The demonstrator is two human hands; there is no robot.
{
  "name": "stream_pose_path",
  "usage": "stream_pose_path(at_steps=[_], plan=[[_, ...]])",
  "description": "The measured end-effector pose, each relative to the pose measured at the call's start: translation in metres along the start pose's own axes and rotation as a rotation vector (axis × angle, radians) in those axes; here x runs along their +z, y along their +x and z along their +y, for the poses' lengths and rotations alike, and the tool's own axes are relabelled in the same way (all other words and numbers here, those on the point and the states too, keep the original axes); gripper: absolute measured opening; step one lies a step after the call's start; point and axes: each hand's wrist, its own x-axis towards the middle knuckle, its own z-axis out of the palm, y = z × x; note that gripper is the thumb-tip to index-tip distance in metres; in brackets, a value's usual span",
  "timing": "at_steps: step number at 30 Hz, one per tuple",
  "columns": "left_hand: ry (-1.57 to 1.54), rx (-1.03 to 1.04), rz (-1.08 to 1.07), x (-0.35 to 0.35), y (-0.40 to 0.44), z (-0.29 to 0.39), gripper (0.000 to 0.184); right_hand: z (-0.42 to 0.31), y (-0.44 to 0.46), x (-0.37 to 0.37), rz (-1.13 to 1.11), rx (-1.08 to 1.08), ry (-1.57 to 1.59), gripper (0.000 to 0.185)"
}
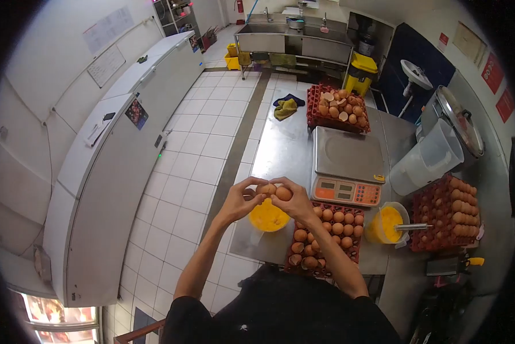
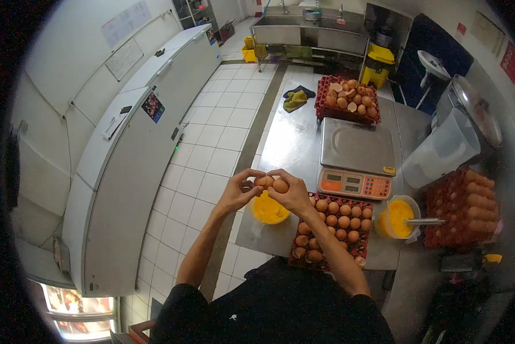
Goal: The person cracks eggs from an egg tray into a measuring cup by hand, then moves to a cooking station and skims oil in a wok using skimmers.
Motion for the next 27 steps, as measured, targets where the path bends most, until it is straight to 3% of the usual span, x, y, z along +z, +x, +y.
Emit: stream_pose_path(at_steps=[2,4,7,11,17,20,22,27], plan=[[0.054,-0.018,-0.012,-0.006,0.0,0.005,0.039,0.003,0.001,0.0,0.01,-0.034,-0.061,0.041],[-0.014,0.056,-0.029,-0.012,0.001,0.009,0.036,0.004,0.005,-0.002,0.108,-0.311,-0.164,0.041],[0.152,0.204,-0.011,-0.015,-0.002,0.029,0.035,-0.015,-0.001,-0.015,0.039,-0.373,-0.426,0.044],[0.292,0.275,-0.008,-0.001,-0.014,0.049,0.034,-0.017,-0.017,-0.021,0.071,-0.401,-0.426,0.047],[0.25,0.233,0.077,0.105,-0.042,0.038,0.036,0.007,-0.119,-0.048,0.121,-0.075,-0.227,0.047],[0.361,0.227,0.013,0.174,-0.057,0.027,0.038,0.033,-0.183,-0.061,0.243,0.18,-0.29,0.05],[0.336,0.262,-0.033,0.214,-0.06,0.013,0.039,0.039,-0.215,-0.071,0.309,0.166,-0.258,0.051],[0.264,0.353,-0.242,0.285,-0.052,0.01,0.042,0.051,-0.279,-0.1,0.527,0.392,-0.159,0.049]])
